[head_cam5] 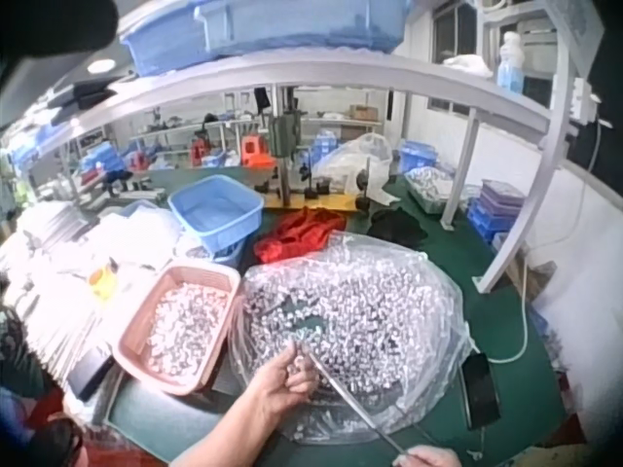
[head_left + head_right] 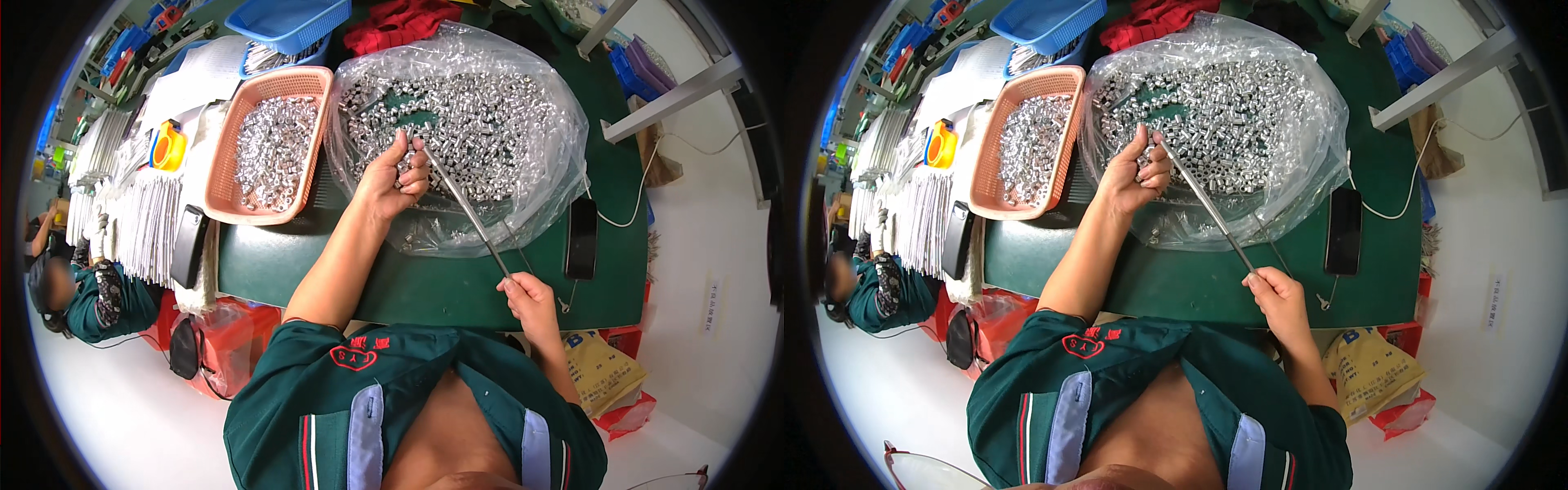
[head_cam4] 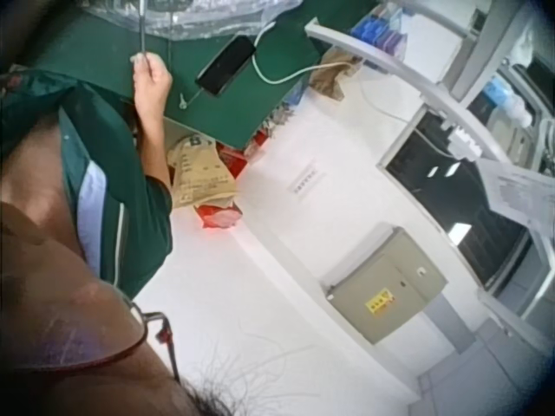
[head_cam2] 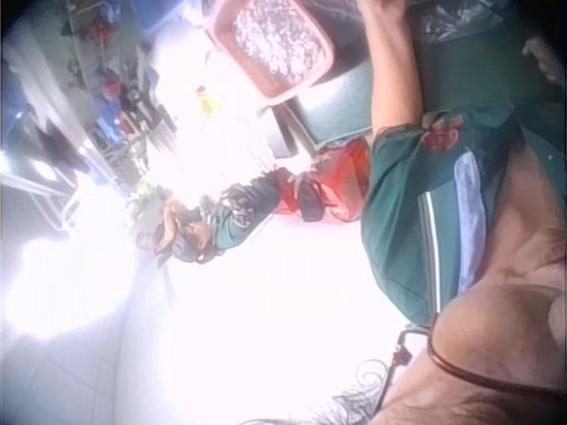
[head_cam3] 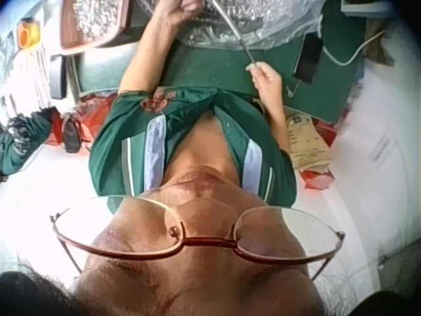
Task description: The person uses a long metal rod to thread small cylindrical metal components from a large plastic bag into a pink basket. The person repeatedly picks up a component, slides it onto the rod, and drops it into the basket.
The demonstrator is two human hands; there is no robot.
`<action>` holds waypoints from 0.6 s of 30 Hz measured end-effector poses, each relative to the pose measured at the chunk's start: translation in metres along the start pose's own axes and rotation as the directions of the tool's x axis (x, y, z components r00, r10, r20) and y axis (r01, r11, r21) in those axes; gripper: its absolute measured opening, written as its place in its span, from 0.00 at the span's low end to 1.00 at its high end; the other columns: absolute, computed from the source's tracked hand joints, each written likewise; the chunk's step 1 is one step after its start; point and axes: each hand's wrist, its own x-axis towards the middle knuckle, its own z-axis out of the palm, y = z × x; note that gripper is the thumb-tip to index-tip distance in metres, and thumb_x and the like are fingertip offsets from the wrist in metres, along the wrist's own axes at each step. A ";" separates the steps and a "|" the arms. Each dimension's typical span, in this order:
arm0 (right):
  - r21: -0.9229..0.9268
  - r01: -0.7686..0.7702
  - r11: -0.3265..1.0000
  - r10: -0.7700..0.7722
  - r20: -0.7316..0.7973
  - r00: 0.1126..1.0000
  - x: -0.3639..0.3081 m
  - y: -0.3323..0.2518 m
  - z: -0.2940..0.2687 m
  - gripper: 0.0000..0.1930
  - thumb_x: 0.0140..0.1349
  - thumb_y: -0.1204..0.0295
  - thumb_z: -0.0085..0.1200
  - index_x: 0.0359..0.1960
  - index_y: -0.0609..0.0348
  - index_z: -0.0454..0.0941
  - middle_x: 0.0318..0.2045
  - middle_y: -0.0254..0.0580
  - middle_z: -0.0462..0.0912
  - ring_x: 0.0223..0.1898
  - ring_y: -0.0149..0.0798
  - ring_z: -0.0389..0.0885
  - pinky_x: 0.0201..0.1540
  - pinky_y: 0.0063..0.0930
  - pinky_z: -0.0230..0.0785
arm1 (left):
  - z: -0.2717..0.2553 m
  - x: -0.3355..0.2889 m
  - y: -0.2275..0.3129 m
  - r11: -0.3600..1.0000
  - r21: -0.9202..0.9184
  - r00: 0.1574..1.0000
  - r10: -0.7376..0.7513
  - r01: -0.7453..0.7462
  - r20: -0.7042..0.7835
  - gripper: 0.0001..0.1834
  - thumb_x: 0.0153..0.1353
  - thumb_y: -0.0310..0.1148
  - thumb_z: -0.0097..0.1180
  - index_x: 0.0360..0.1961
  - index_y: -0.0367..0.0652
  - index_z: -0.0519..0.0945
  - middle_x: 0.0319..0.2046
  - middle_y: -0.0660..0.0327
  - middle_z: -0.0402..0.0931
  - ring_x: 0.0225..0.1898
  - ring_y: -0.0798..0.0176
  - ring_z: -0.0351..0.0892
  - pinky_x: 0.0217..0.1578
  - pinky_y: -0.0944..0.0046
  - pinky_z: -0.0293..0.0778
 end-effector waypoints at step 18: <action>-0.256 0.090 0.962 -0.098 -0.019 0.995 -0.005 -0.013 -0.006 0.08 0.62 0.72 0.53 0.32 0.66 0.78 0.17 0.27 0.70 0.22 0.19 0.64 0.25 0.17 0.59 | 0.013 -0.006 -0.003 0.850 0.502 0.969 0.232 -0.160 -0.085 0.17 0.68 0.47 0.44 0.35 0.42 0.71 0.19 0.66 0.66 0.12 0.76 0.53 0.12 0.75 0.50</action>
